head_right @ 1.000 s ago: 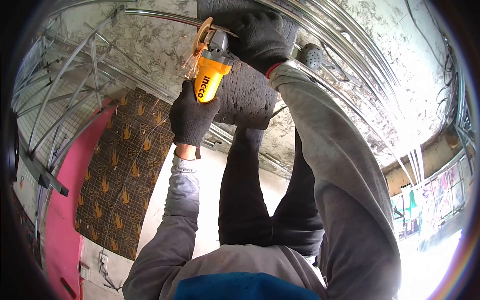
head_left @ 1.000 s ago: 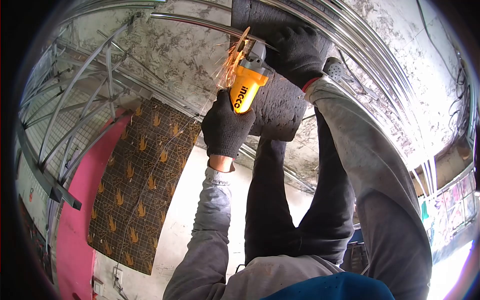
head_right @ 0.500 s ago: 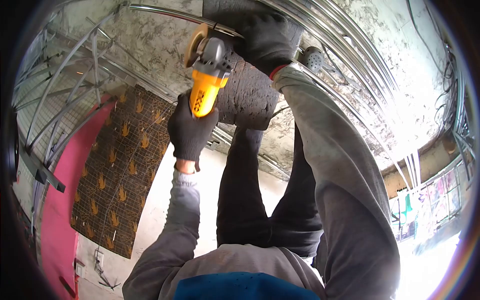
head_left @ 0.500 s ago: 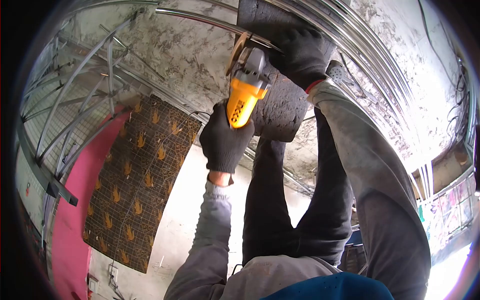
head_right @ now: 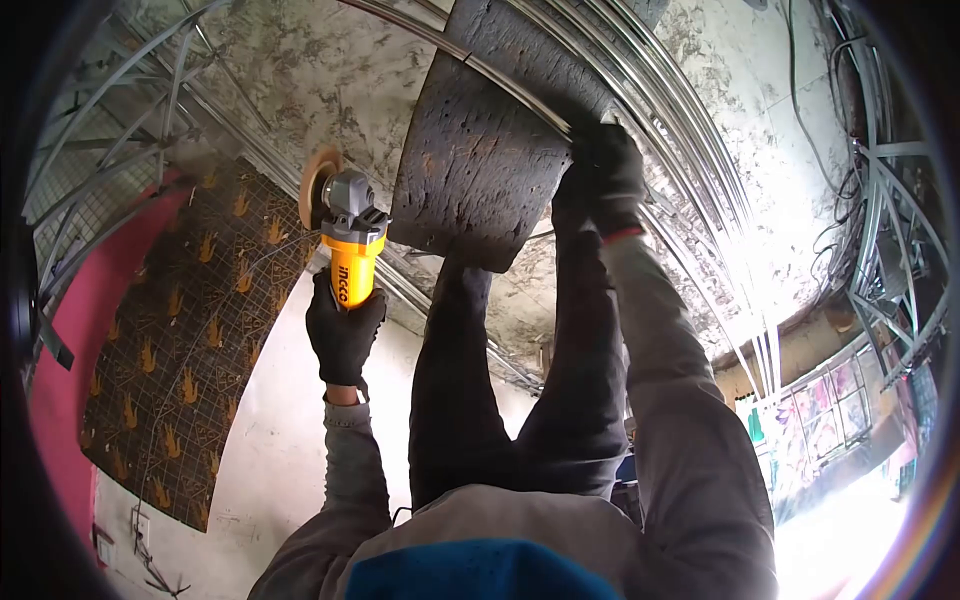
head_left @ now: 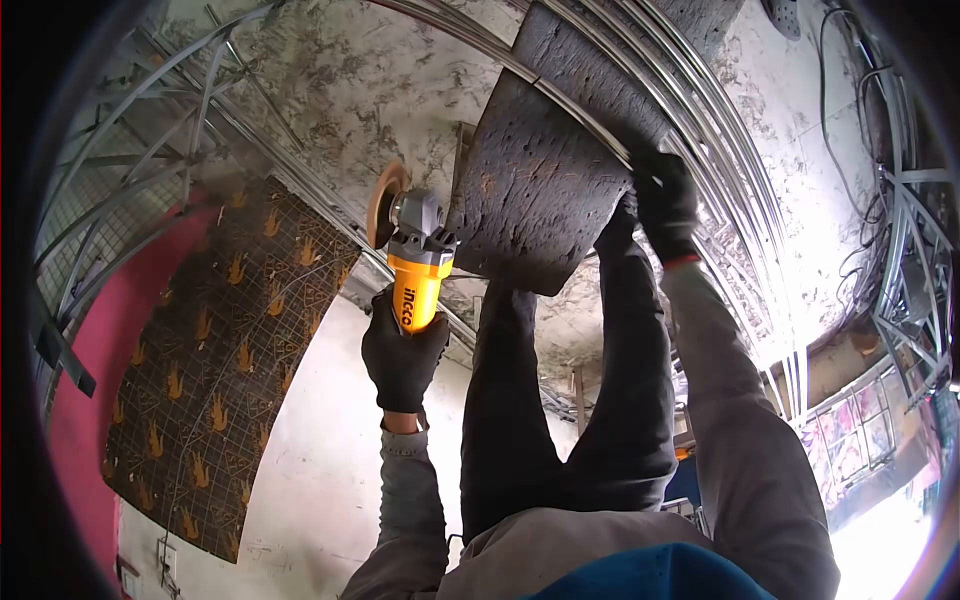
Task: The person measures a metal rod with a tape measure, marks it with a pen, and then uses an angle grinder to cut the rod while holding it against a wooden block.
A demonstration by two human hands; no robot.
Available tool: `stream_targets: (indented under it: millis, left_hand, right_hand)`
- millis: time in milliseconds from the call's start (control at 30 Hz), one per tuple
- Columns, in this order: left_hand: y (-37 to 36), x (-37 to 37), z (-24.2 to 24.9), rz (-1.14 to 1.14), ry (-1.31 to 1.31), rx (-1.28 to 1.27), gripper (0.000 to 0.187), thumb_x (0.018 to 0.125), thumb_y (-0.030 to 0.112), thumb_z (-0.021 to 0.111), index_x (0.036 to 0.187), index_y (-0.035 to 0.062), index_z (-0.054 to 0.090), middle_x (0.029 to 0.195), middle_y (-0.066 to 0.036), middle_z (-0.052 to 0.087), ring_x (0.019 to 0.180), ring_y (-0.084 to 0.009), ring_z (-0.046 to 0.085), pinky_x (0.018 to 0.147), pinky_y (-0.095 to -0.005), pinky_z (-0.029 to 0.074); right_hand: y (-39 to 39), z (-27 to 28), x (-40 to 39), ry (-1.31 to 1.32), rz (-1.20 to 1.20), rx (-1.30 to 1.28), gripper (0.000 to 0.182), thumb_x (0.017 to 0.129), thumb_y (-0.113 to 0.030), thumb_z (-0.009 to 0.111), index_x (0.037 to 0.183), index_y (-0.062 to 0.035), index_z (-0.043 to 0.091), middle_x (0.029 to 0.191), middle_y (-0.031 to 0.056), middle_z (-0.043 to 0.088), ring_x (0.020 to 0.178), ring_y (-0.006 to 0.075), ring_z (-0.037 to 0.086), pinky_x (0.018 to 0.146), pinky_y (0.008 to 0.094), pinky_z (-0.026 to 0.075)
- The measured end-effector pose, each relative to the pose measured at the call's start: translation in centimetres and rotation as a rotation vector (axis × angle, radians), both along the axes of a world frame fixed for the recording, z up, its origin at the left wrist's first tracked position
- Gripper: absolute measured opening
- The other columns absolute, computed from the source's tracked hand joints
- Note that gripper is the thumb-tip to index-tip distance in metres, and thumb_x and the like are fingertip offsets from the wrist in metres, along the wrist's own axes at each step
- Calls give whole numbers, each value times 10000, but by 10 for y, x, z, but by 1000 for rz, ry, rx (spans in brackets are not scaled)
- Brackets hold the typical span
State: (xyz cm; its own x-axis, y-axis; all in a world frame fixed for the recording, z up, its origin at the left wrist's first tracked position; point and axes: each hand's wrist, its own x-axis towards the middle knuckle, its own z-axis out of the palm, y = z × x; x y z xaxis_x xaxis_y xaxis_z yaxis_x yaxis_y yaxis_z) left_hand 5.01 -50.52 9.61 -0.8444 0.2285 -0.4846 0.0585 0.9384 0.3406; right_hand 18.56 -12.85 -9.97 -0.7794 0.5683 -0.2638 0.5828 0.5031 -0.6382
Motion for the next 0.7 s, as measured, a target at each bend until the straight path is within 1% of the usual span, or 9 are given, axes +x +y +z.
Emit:
stream_targets:
  millis: [67,167,233,333,467,533,567,667,700]
  left_hand:
    - [-10,3,0,-5,6,5,471,779,204,878,1138,42,621,749,-77,698,598,-199,680,615,-343,569]
    - [-14,3,-1,14,-30,-9,471,781,204,875,1138,39,614,740,-69,696,586,-190,675,605,-342,567]
    - [-10,0,1,166,-208,-46,624,725,289,901,1251,76,640,1024,-149,769,916,-361,763,808,-462,602]
    - [2,-2,-2,155,-215,-19,598,727,273,886,1239,80,644,1021,-143,770,917,-361,761,804,-461,599]
    - [20,-4,-3,63,-149,41,555,732,258,874,1216,98,655,1014,-124,774,912,-356,761,796,-457,598]
    - [28,-5,-5,5,-112,36,557,738,260,875,1229,110,656,1013,-118,776,890,-353,765,781,-454,602]
    - [31,-4,-8,-19,-94,43,562,739,264,878,1232,113,655,1011,-120,775,889,-351,765,779,-457,603]
    - [35,-3,-28,-135,2,86,571,746,291,884,1238,119,653,1010,-126,766,884,-356,760,764,-457,606]
    - [40,-4,-33,-150,-7,63,571,756,278,884,1246,102,651,1025,-130,769,902,-342,763,783,-444,603]
  right_hand:
    - [33,-16,57,45,510,402,245,976,-197,695,1185,-76,737,1081,140,715,972,348,698,874,427,563]
    - [65,-6,94,-154,-178,-976,401,1106,-392,588,1258,-42,711,1111,93,750,957,202,701,880,353,557]
    - [87,-3,89,-409,-182,-1172,435,1122,-400,539,1276,-31,709,1147,85,762,975,189,706,896,347,561]
    - [94,3,73,-569,-67,-1321,429,1124,-369,514,1267,-16,712,1115,111,771,959,201,719,900,354,569]
    - [73,5,80,-297,-22,-1141,216,1012,-152,660,1137,16,715,968,104,750,897,195,728,804,352,592]
    - [54,14,82,-307,164,-705,138,949,-106,729,1050,-17,701,889,80,717,826,180,718,736,347,579]
    - [40,8,90,-209,30,-743,142,888,-67,773,989,-39,677,843,61,692,770,158,699,682,351,561]
    - [17,5,93,-175,-43,-690,179,874,-106,785,979,-29,662,836,74,678,791,184,698,708,359,558]
    - [10,0,93,-174,226,-268,221,886,-217,783,996,-59,673,891,113,706,864,281,725,764,398,565]
